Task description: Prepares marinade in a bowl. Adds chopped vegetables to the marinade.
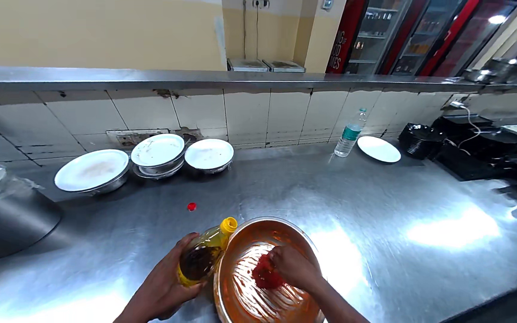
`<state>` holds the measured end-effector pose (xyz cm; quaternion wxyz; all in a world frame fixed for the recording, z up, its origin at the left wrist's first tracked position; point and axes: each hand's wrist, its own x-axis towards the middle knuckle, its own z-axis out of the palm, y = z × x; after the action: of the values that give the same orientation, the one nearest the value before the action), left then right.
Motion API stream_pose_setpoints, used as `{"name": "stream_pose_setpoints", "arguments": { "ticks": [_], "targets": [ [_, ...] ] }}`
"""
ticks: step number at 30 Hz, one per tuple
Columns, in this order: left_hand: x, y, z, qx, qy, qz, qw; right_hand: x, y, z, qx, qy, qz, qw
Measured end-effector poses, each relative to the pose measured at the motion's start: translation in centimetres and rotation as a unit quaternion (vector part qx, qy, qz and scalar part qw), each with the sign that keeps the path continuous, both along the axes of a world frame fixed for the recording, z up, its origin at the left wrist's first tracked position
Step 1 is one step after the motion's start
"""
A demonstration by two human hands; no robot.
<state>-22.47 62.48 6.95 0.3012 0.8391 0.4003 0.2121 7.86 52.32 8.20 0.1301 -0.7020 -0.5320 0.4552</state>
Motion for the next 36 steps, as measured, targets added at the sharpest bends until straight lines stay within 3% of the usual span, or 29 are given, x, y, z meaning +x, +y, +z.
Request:
{"name": "stream_pose_setpoints", "arguments": {
  "ticks": [3,6,9,12,14,16,18,20,22,25,36],
  "targets": [
    [0.1,-0.2,0.4,-0.034,0.026,-0.004,0.999,-0.1,-0.3,2.6,0.022,-0.002,0.016,1.000],
    [-0.1,-0.3,0.6,-0.040,0.044,-0.020,0.998,0.3,-1.3,3.5,0.093,0.074,-0.029,0.992],
    [-0.2,-0.2,1.3,-0.060,0.083,-0.040,0.994,-0.2,-2.1,0.1,0.171,0.154,-0.060,0.971],
    [0.0,0.0,2.4,-0.076,0.143,-0.070,0.984,-0.9,-2.0,-3.9,0.058,0.102,-0.003,0.993],
    [0.5,0.1,3.2,-0.079,0.185,-0.091,0.975,-1.3,-2.2,-5.4,0.059,0.158,-0.106,0.980],
    [0.9,-0.1,4.0,-0.088,0.233,-0.109,0.962,-2.1,-2.2,-5.9,0.069,0.289,-0.263,0.918],
    [1.4,-0.1,4.5,-0.087,0.274,-0.133,0.949,-3.1,-2.0,-6.3,0.056,0.448,-0.407,0.794],
    [1.9,-0.3,4.9,-0.076,0.311,-0.151,0.935,-3.8,-1.8,-6.5,0.041,0.543,-0.477,0.690],
    [2.2,-0.4,4.9,-0.064,0.338,-0.166,0.924,-4.2,-1.8,-6.5,0.041,0.577,-0.500,0.645],
    [2.5,-0.4,5.0,-0.063,0.361,-0.174,0.914,-4.5,-1.9,-6.4,0.049,0.587,-0.509,0.627],
    [3.8,-0.5,5.5,-0.056,0.406,-0.179,0.894,-4.8,-2.2,-6.0,0.041,0.584,-0.516,0.625]
  ]
}}
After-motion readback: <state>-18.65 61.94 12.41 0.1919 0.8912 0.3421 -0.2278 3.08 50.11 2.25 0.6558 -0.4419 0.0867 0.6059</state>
